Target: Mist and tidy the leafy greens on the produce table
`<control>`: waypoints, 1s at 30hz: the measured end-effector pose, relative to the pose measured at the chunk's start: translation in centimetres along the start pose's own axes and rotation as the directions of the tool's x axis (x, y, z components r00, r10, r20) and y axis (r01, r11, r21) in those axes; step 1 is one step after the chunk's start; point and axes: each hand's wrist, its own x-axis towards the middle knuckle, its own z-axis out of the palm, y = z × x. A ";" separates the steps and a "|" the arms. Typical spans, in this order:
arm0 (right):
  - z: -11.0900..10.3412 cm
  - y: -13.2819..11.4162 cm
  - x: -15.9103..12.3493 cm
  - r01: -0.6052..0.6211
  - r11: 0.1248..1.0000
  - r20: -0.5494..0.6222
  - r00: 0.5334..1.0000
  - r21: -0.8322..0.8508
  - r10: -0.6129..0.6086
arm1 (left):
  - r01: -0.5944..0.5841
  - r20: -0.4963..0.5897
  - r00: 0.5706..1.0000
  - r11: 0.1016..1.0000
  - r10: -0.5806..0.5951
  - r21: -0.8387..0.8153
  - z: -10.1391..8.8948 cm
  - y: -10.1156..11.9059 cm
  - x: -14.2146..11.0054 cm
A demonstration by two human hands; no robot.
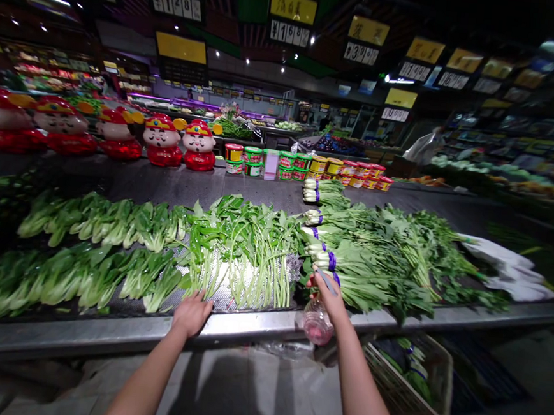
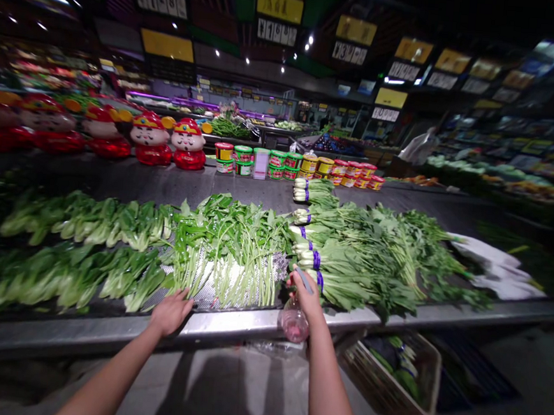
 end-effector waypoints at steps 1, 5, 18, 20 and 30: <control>-0.2 -0.1 0.0 -0.012 1.000 0.006 1.000 0.002 0.012 | 0.000 -0.007 1.000 1.000 0.000 -0.004 0.1 0.0 0.0; -1.0 -0.4 -0.1 -0.050 0.999 0.062 0.997 0.002 0.050 | -0.001 -0.022 1.000 1.000 0.001 -0.016 0.2 -0.1 0.2; -1.3 3.1 -3.5 -0.071 0.990 0.192 0.977 -0.118 0.093 | -0.006 -0.009 1.000 1.000 0.006 0.011 0.4 -0.2 0.2; -1.4 3.0 -4.0 -0.101 0.989 0.185 0.975 -0.107 0.120 | -0.004 -0.008 1.000 1.000 0.004 0.011 0.4 -0.2 0.2; -1.0 5.2 -5.8 -0.158 0.986 0.165 0.973 -0.049 0.164 | -0.002 0.015 1.000 1.000 0.001 0.027 -0.2 0.1 -0.1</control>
